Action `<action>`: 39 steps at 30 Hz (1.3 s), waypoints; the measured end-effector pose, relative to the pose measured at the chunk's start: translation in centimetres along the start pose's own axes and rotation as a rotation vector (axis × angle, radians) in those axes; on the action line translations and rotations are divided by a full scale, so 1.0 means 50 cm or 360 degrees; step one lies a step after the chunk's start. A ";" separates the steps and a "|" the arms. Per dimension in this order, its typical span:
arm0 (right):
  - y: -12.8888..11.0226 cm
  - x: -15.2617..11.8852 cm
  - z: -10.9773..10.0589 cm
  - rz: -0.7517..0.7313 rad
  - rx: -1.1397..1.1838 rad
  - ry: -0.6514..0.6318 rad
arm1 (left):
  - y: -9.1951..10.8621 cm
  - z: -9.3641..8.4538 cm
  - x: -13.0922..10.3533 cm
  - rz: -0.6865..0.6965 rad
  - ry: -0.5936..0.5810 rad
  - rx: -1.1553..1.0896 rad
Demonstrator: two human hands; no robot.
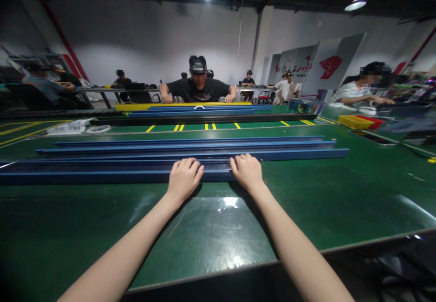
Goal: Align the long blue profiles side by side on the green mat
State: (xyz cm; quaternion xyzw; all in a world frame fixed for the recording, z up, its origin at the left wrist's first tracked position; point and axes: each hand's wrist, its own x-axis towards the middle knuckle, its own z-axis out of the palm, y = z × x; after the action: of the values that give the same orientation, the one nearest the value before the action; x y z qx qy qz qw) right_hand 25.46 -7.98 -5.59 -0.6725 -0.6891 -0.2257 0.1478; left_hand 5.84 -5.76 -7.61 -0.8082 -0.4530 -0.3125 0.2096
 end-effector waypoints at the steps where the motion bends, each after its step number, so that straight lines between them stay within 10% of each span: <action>1: -0.002 0.000 0.001 -0.0054 0.0021 -0.0006 | 0.003 0.000 0.000 0.0067 -0.0006 -0.0046; 8: -0.014 -0.002 0.009 -0.0435 0.0207 0.0001 | 0.014 0.004 -0.005 0.0436 -0.0142 -0.0200; 23: 0.000 0.001 -0.004 0.0095 -0.0055 0.0022 | -0.016 -0.005 0.005 -0.0007 0.0051 0.0110; 39: -0.012 -0.001 0.001 -0.0368 0.0242 -0.0034 | 0.003 -0.004 0.001 0.0387 -0.0130 -0.0228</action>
State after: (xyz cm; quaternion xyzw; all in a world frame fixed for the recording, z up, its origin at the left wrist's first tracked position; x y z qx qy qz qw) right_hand 24.88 -7.97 -5.74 -0.5779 -0.7786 -0.1812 0.1642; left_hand 5.93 -5.92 -7.43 -0.8821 -0.3363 -0.2832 0.1690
